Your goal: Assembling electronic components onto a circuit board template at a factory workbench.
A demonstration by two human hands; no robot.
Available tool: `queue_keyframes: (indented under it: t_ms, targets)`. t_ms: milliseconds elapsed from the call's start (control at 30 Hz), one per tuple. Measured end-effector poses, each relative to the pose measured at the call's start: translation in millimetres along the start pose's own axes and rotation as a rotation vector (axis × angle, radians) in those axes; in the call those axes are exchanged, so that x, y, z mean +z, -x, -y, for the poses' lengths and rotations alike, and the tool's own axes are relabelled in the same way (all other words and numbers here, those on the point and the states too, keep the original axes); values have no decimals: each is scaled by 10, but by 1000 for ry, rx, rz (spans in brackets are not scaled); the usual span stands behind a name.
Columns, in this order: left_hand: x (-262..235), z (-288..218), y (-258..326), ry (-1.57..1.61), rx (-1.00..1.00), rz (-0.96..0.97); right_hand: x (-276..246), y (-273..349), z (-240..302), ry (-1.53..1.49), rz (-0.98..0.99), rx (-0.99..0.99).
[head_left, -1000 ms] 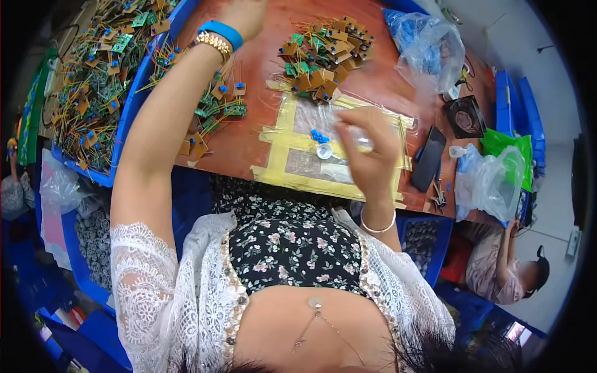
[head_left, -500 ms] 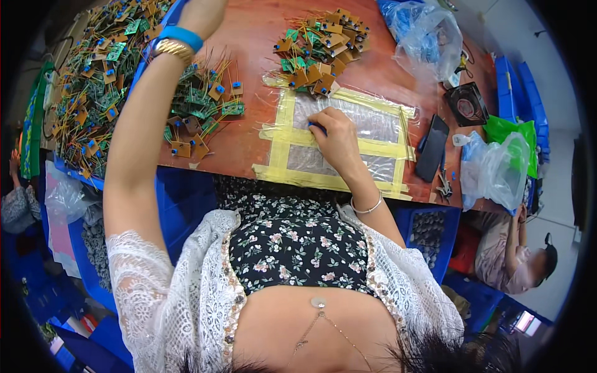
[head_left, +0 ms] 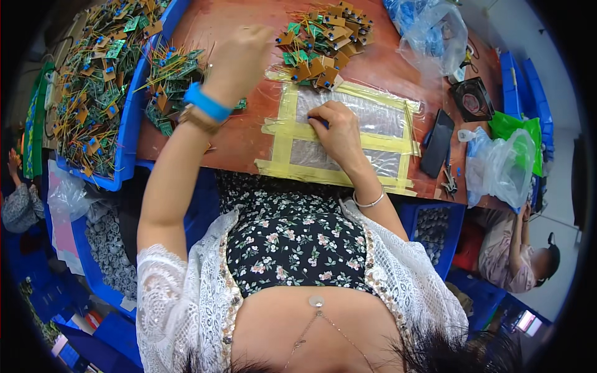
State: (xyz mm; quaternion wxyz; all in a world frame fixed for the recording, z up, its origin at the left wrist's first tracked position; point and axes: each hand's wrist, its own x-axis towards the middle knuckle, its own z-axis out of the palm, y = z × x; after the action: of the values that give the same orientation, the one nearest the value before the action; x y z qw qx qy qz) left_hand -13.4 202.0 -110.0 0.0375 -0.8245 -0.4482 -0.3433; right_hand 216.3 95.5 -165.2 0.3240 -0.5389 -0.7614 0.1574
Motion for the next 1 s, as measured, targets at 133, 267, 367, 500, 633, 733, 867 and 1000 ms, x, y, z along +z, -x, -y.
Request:
queue_keyframes:
  t_ms: [133,267,367,500,633,733,867,1000]
  targets:
    - [869,248,-207,117,-258,68,32,-8,68,3,3,-25]
    - [925,196,-289,99,-427,262,66,22,62,10,-36,-5]
    - [824,148,-161,139,-370,95,72,17,39,-7,-41,-16]
    - [516,13,44,297,-339,-216,54,-10,30,-39,0,29]
    - [-27,-395,469,414,-400,-262,23,45,-62,-127,-32,75]
    - [-191,-582,903,268,-250,-183,-23,65,-74,-174,-39,124]
    - [-153,-795,1302,167,-165,-39,-6,56,-38,-98,-35,65]
    - [-75,-1038,1440,85,-144,154,44,-17,57,3,-42,-49]
